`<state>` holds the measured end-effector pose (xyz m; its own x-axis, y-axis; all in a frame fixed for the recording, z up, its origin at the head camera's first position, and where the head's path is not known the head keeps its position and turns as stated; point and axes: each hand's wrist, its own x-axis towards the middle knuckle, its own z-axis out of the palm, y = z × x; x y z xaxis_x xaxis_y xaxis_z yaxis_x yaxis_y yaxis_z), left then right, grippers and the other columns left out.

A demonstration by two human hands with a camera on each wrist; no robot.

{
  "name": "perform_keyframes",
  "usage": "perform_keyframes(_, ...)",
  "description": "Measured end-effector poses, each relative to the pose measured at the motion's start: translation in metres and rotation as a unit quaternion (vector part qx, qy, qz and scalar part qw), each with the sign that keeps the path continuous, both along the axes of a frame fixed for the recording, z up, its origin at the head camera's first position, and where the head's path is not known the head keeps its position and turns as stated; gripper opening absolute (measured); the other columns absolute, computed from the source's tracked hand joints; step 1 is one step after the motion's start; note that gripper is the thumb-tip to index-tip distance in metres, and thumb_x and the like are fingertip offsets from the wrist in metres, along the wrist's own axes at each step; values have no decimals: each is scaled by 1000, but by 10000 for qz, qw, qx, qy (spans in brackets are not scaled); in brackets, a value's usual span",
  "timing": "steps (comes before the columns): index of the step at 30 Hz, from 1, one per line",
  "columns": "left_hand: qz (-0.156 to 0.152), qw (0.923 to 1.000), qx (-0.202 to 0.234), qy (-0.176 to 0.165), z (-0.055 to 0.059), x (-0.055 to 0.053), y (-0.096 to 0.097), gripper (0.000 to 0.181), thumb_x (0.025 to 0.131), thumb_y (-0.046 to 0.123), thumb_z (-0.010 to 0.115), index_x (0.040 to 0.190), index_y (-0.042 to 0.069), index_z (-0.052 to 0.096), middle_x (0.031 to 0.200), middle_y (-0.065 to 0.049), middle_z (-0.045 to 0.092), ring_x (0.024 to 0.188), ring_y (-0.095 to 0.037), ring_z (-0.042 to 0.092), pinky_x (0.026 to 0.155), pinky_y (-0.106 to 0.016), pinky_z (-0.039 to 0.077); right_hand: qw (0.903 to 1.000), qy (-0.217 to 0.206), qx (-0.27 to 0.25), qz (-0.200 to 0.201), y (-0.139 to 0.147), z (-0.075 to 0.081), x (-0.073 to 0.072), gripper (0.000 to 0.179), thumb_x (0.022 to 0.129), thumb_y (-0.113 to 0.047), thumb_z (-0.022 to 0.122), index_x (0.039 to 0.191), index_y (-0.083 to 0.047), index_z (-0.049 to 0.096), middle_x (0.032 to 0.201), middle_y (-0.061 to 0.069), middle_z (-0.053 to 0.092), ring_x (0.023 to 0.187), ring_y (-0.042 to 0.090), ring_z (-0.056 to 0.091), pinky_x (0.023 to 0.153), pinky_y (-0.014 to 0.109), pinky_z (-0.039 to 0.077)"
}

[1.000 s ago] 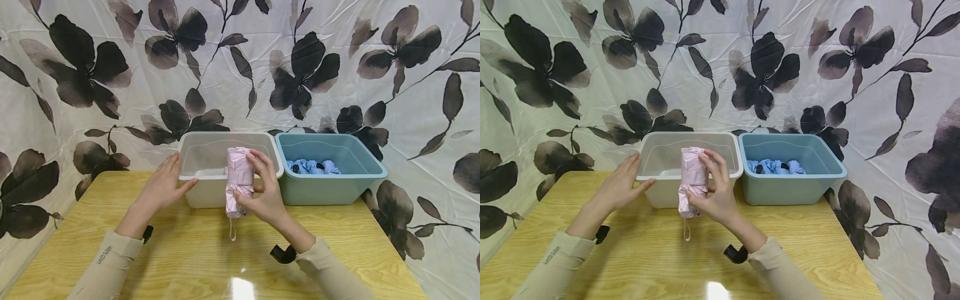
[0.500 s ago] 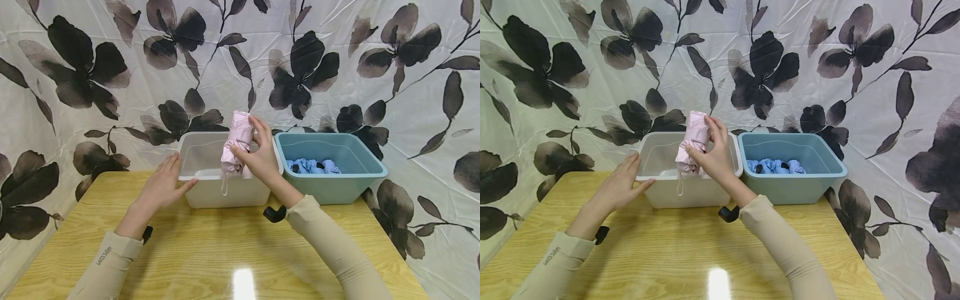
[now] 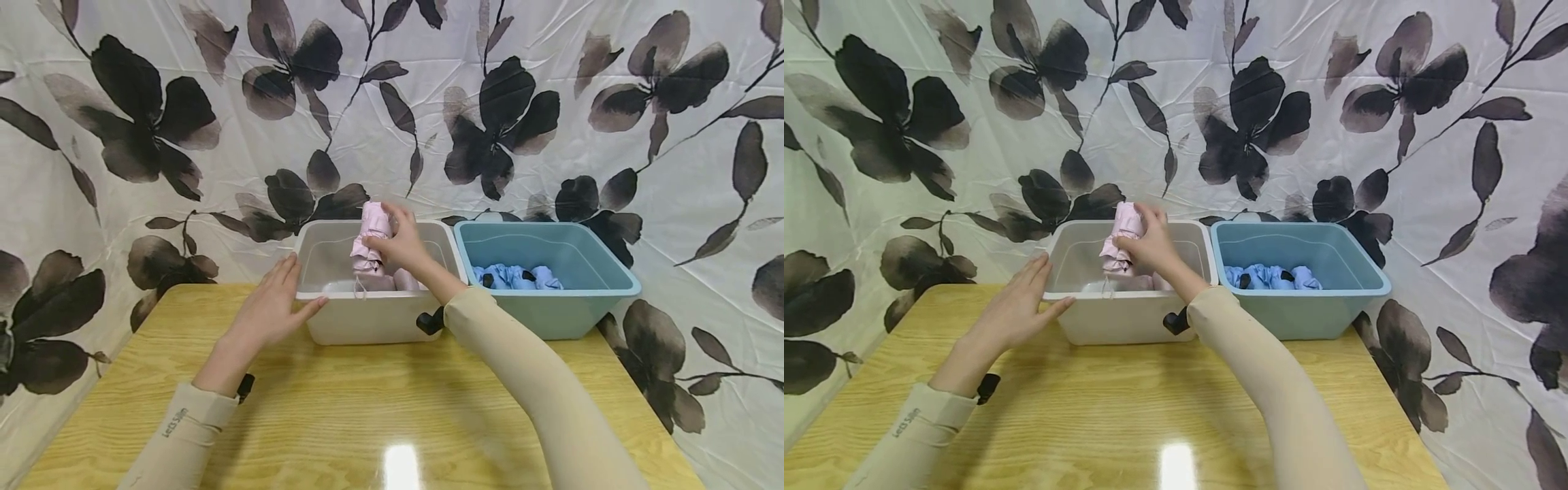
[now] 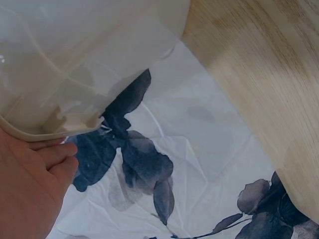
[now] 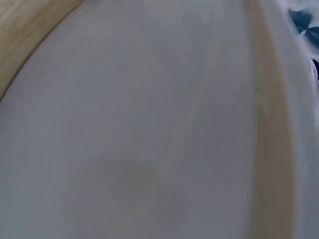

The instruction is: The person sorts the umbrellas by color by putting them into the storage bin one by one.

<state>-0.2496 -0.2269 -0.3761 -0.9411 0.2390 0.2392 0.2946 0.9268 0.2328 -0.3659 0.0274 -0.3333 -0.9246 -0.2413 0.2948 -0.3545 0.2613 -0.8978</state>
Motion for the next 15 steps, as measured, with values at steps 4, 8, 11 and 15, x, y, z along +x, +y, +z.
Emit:
perform_keyframes(4, 9, 10000, -31, 15, -2, -1, 0, 104, 102, 69, 44, 160, -13, 19, 170, -29, 11, 157, -46, 11, 129, -57, 13, 9952, -200, 957, 53, -6, -11, -13, 82, 85, -19, 83, 157, -9, 45, 158, 21, 35, 141, 34, 42, 120, 41, 38)
perform_keyframes(8, -16, 10000, -29, 7, -2, -1, 1, 104, 102, 69, 44, 160, -13, 18, 170, -30, 11, 157, -47, 12, 128, -57, 14, 9835, -433, 1720, 371, -13, -22, -22, 81, 85, -23, 84, 155, -9, 47, 157, 22, 37, 137, 31, 44, 113, 37, 44)
perform_keyframes(11, -7, 10000, -22, 13, -2, 0, 1, 103, 102, 68, 45, 160, -13, 18, 170, -29, 11, 157, -47, 12, 129, -57, 14, 9707, -584, 2168, 851, -17, -26, -26, 79, 85, -22, 85, 154, -9, 49, 150, 22, 46, 111, 25, 55, 87, 28, 55)
perform_keyframes(15, 14, 10000, -36, 29, -3, 1, 0, 102, 103, 67, 46, 160, -13, 19, 170, -29, 11, 157, -46, 12, 129, -56, 14, 9494, -1084, 2445, 1649, -18, -30, -31, 79, 86, -18, 84, 155, -9, 47, 140, 20, 51, 71, 16, 55, 54, 24, 51)
